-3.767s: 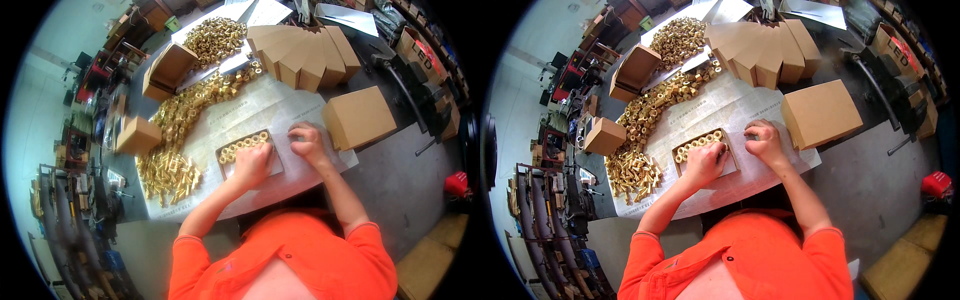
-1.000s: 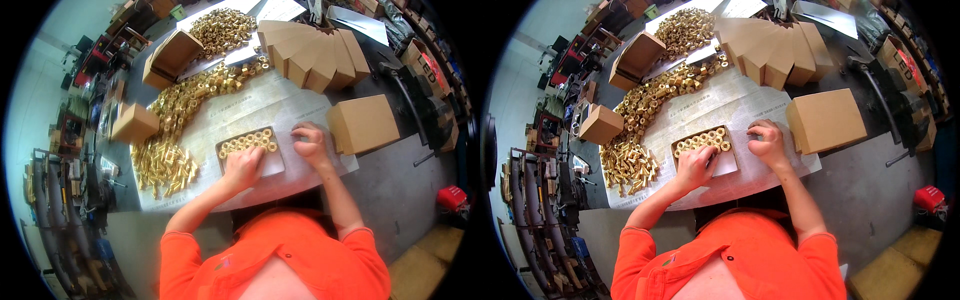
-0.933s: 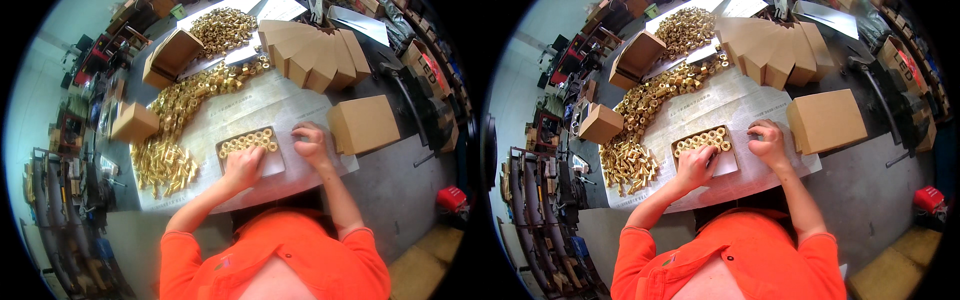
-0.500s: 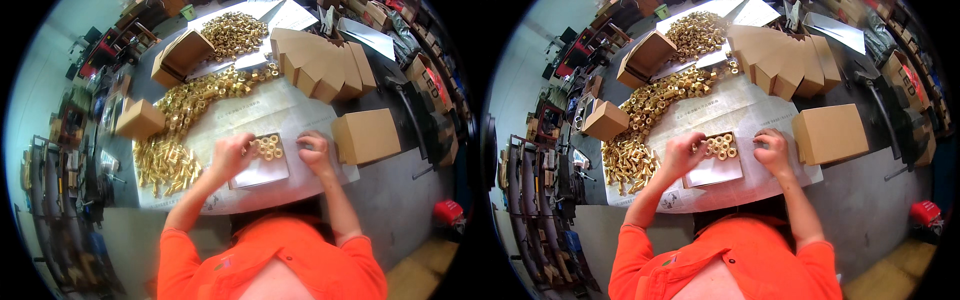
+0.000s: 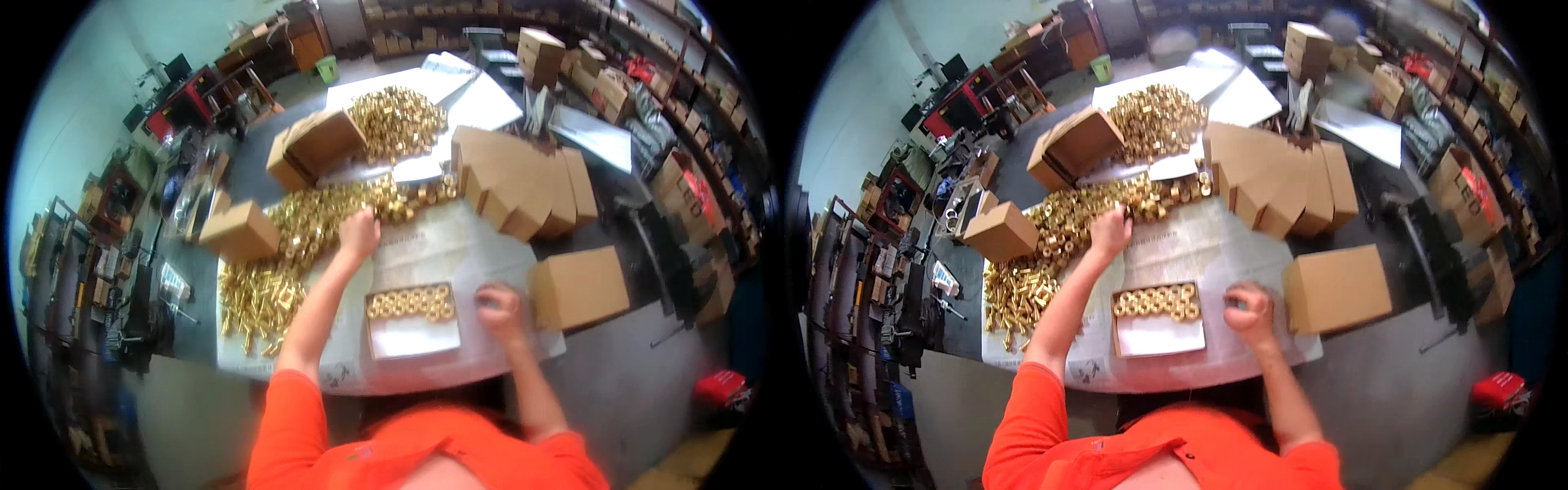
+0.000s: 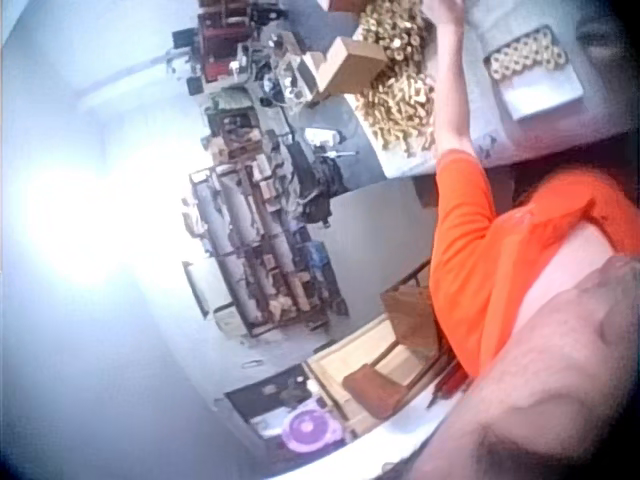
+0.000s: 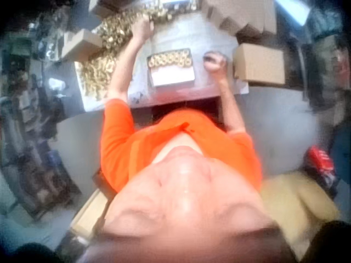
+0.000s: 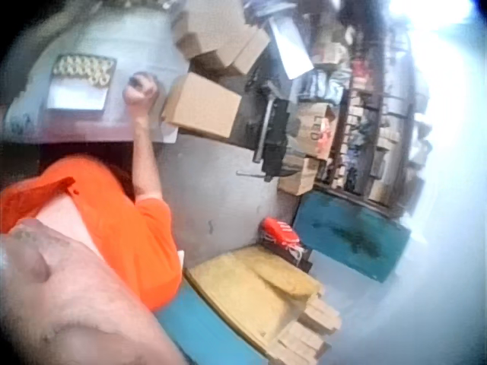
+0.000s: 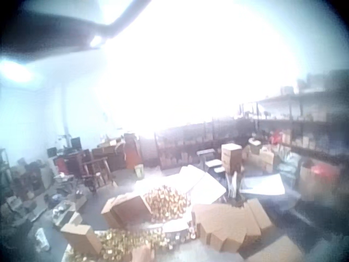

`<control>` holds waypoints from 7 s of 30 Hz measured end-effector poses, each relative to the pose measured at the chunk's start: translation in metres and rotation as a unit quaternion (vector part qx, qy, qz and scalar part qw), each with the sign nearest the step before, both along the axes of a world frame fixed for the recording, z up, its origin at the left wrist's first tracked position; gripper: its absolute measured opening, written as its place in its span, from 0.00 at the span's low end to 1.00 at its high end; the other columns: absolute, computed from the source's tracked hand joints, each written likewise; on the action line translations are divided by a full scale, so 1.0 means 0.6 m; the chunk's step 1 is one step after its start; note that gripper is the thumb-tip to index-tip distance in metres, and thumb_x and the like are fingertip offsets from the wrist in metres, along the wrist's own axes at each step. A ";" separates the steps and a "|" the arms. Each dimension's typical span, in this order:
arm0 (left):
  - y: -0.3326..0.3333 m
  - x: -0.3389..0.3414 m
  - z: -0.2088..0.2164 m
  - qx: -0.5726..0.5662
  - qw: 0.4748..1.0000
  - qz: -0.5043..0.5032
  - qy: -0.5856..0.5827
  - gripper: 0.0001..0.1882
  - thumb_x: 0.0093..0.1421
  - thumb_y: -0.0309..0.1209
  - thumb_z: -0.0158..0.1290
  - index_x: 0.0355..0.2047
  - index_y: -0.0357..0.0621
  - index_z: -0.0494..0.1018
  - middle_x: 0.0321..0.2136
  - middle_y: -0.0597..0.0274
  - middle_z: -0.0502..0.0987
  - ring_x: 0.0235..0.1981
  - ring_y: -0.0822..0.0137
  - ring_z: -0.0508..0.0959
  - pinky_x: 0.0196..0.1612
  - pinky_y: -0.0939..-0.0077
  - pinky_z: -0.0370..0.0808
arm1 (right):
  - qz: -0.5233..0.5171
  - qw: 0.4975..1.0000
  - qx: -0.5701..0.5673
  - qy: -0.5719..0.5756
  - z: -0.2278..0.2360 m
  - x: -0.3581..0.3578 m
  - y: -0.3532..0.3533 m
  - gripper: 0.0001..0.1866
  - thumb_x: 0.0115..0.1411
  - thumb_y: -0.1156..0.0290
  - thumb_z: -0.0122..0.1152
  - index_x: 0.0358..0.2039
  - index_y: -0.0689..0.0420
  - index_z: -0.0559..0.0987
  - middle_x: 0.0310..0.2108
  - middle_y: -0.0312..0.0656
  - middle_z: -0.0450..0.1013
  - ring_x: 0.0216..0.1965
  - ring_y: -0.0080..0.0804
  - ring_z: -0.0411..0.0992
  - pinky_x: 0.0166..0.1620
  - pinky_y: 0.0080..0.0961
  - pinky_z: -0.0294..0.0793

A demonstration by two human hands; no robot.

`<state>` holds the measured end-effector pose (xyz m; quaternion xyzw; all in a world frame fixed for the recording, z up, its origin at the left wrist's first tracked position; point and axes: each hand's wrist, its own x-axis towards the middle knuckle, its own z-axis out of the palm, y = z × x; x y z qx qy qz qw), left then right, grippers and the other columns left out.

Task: The person picks small brass fittings from a pile on the table and places them one by one into a cardboard box. The person continues this repetitive sorting process throughout the clip.

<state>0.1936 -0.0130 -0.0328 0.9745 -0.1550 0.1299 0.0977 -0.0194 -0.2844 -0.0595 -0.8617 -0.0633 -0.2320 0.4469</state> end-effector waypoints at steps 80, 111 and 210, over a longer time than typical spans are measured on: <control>-0.006 -0.341 0.065 -0.120 0.969 -0.202 0.080 0.05 0.51 0.31 0.57 0.28 0.46 0.76 0.23 0.60 0.77 0.24 0.58 0.78 0.25 0.66 0.73 | 0.013 0.999 0.008 0.052 0.022 0.001 0.013 0.13 0.38 0.78 0.53 0.27 0.64 0.80 0.33 0.45 0.76 0.37 0.37 0.75 0.42 0.24 0.73; 0.012 0.033 0.046 -0.147 0.989 -0.011 0.017 0.16 0.54 0.38 0.59 0.36 0.37 0.76 0.24 0.48 0.79 0.27 0.50 0.80 0.33 0.60 0.75 | 0.014 1.000 0.007 0.011 0.017 0.004 0.014 0.11 0.38 0.71 0.56 0.24 0.60 0.79 0.30 0.46 0.76 0.33 0.45 0.74 0.38 0.31 0.74; 0.004 -0.338 0.068 -0.098 0.980 -0.169 0.045 0.07 0.54 0.34 0.58 0.27 0.45 0.76 0.22 0.59 0.77 0.22 0.60 0.78 0.24 0.66 0.72 | 0.003 0.999 0.015 0.046 0.014 0.003 0.016 0.12 0.37 0.77 0.54 0.25 0.62 0.80 0.31 0.44 0.76 0.37 0.42 0.74 0.42 0.28 0.72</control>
